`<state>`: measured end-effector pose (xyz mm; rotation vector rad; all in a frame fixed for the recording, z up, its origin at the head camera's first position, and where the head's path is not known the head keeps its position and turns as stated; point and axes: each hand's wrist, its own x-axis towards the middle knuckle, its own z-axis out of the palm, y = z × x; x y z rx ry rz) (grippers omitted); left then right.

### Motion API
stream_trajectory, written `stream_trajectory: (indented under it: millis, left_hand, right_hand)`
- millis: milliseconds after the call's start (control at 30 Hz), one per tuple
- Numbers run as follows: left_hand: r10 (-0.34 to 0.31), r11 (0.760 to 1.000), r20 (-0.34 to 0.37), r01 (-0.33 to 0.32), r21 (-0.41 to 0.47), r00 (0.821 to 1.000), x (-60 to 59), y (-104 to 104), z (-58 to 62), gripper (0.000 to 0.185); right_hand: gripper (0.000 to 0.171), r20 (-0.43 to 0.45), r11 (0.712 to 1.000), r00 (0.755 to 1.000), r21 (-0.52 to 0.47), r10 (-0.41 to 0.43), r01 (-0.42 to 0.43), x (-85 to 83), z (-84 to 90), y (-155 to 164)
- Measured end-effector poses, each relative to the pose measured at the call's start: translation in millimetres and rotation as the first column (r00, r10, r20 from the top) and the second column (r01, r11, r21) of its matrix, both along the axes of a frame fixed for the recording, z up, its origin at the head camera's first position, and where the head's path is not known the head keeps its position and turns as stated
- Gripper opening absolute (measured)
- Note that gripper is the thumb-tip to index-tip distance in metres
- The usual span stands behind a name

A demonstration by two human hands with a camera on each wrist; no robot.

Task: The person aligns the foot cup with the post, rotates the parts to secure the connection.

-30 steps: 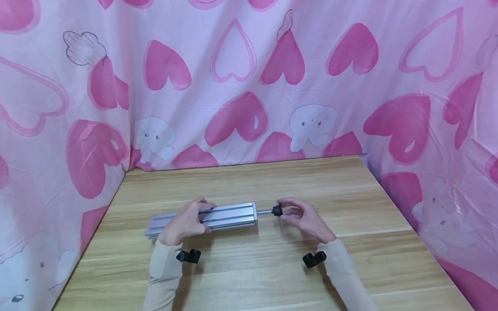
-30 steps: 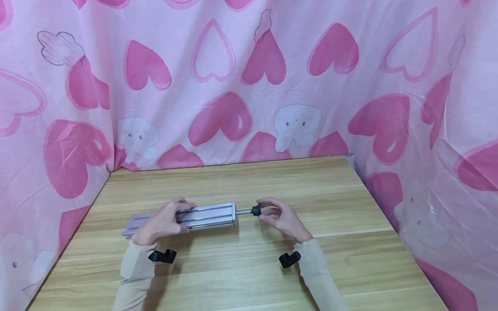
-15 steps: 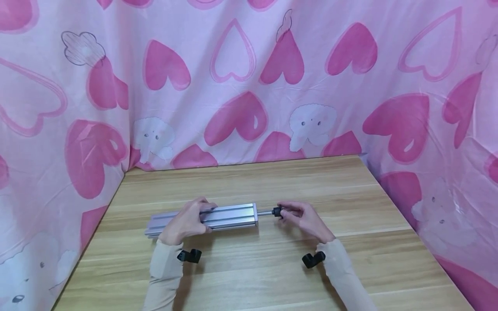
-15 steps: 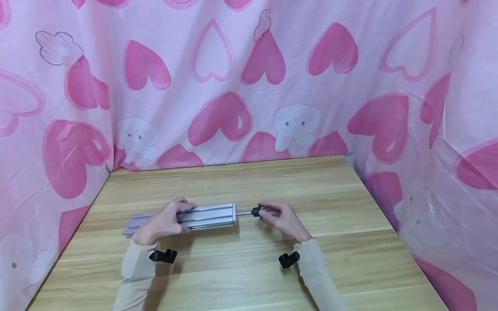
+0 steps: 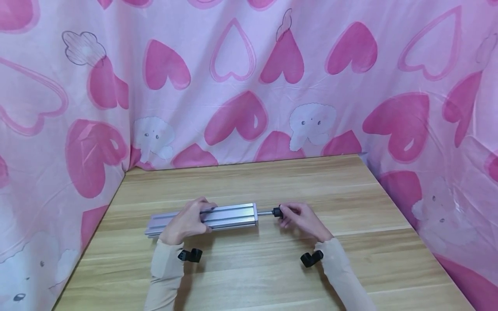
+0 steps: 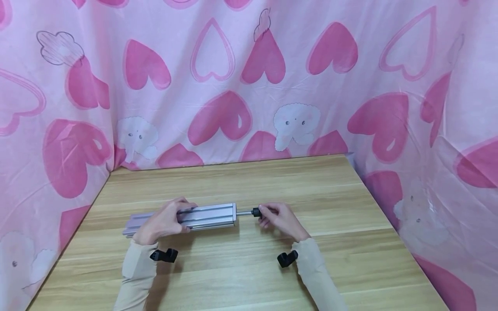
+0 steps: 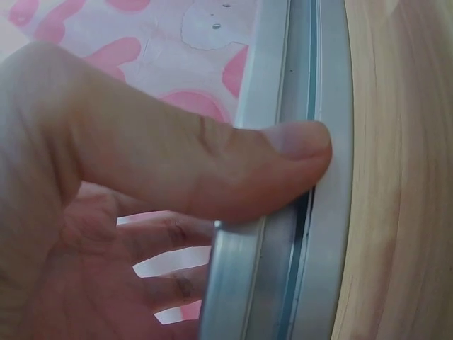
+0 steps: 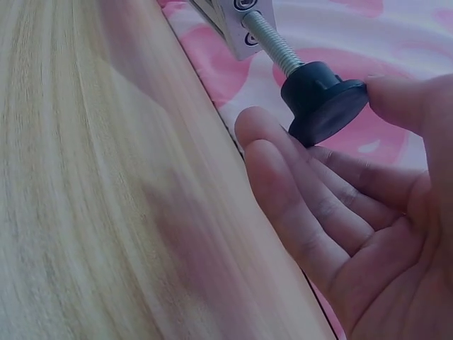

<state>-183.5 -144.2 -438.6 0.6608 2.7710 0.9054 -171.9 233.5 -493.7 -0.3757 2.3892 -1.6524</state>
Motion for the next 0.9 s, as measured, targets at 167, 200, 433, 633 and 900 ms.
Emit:
stream_trajectory:
  millis: [167, 200, 433, 633, 900]
  left_hand:
    - [0.001, 1.000, -0.005, -0.001, 0.004, 1.000, 0.4, 0.2, -0.3, 0.063]
    - [0.001, 1.000, -0.007, -0.001, 0.006, 1.000, 0.5, 0.0, -0.4, 0.062]
    - [0.008, 1.000, -0.010, -0.007, 0.016, 1.000, 0.8, -3.1, -1.0, 0.061]
    - [0.018, 0.999, -0.020, -0.017, 0.028, 1.000, -1.1, -4.8, -0.6, 0.058]
    - [-0.005, 0.999, -0.031, 0.007, 0.047, 1.000, -0.6, -5.4, 0.7, 0.061]
  right_hand:
    - [0.046, 0.027, 1.000, 1.000, -0.009, -0.008, 0.008, -0.4, 0.3, -1.4]
    - [0.047, 0.033, 1.000, 0.999, -0.015, -0.005, 0.005, -0.4, 0.7, -1.6]
    - [0.051, 0.052, 0.999, 0.999, -0.049, 0.015, -0.013, 2.5, 1.7, -0.9]
    - [0.055, -0.019, 0.999, 1.000, -0.036, -0.017, 0.016, 4.1, 2.8, -0.5]
    - [0.056, -0.086, 0.989, 0.996, -0.139, 0.035, -0.047, 1.7, 4.7, -1.5]
